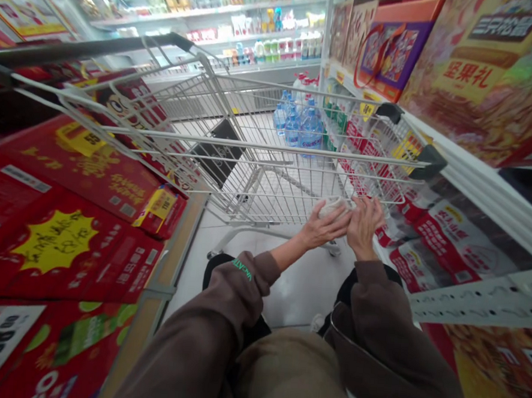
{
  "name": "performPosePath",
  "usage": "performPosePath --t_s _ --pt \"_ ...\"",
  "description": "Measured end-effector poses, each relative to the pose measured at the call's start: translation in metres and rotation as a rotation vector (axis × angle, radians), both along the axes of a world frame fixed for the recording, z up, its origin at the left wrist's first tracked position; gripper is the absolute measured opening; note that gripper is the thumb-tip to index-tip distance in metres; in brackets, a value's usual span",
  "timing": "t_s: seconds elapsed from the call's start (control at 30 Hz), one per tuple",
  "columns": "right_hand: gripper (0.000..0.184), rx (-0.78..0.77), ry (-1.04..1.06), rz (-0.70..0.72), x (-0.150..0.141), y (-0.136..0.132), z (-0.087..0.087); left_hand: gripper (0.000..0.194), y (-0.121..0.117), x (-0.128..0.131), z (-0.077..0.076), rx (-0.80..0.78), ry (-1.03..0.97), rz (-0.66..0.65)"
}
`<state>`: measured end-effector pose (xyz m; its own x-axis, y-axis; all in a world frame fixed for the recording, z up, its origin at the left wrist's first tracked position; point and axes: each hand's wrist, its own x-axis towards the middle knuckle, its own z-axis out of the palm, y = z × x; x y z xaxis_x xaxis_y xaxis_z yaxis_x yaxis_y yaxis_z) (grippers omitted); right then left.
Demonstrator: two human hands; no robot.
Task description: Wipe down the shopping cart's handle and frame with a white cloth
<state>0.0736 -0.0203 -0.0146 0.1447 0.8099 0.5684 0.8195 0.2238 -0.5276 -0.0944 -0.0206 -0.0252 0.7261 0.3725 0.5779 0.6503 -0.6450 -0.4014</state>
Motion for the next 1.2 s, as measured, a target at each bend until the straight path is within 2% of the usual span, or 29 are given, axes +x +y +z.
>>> performPosePath --t_s 0.07,0.17,0.33,0.47,0.57,0.67,0.77,0.87,0.93,1.0,1.13,1.2 --pt "0.057 -0.002 -0.027 0.006 0.004 -0.003 0.001 0.044 0.004 0.001 0.002 -0.069 -0.007 0.016" --pt "0.057 0.003 -0.036 0.012 0.007 -0.007 0.002 0.046 0.002 -0.023 -0.004 -0.112 -0.045 0.055" --pt "0.059 0.025 0.031 0.000 0.001 -0.009 -0.001 0.045 -0.029 -0.067 -0.014 -0.142 -0.116 0.172" --pt "0.057 0.037 0.070 0.006 -0.002 -0.009 -0.004 0.055 -0.051 -0.070 -0.012 -0.193 -0.236 0.324" --pt "0.056 0.038 0.075 0.019 -0.002 -0.010 -0.004 0.060 -0.044 -0.064 -0.015 -0.161 -0.404 0.447" --pt "0.059 0.038 0.073 0.019 0.000 -0.011 -0.005 0.055 -0.024 -0.061 -0.029 -0.123 -0.542 0.517" --pt "0.061 0.029 0.058 0.018 0.003 -0.012 -0.006 0.047 -0.008 -0.062 -0.046 -0.146 -0.538 0.506" --pt "0.061 0.049 0.040 0.034 0.006 -0.013 -0.008 0.040 -0.010 -0.063 -0.055 -0.133 -0.483 0.445" --pt "0.061 0.080 0.033 0.034 0.006 -0.012 -0.009 0.036 -0.020 -0.063 -0.053 -0.062 -0.492 0.395" --pt "0.059 0.109 0.031 0.023 0.005 -0.012 -0.011 0.035 -0.030 -0.061 -0.045 0.015 -0.548 0.385" --pt "0.056 0.135 0.031 0.016 0.001 -0.012 -0.012 0.044 -0.036 -0.057 -0.025 0.117 -0.694 0.506" --pt "0.056 0.153 0.028 0.009 0.000 -0.012 -0.013 0.045 -0.031 -0.057 -0.027 0.125 -0.749 0.548"
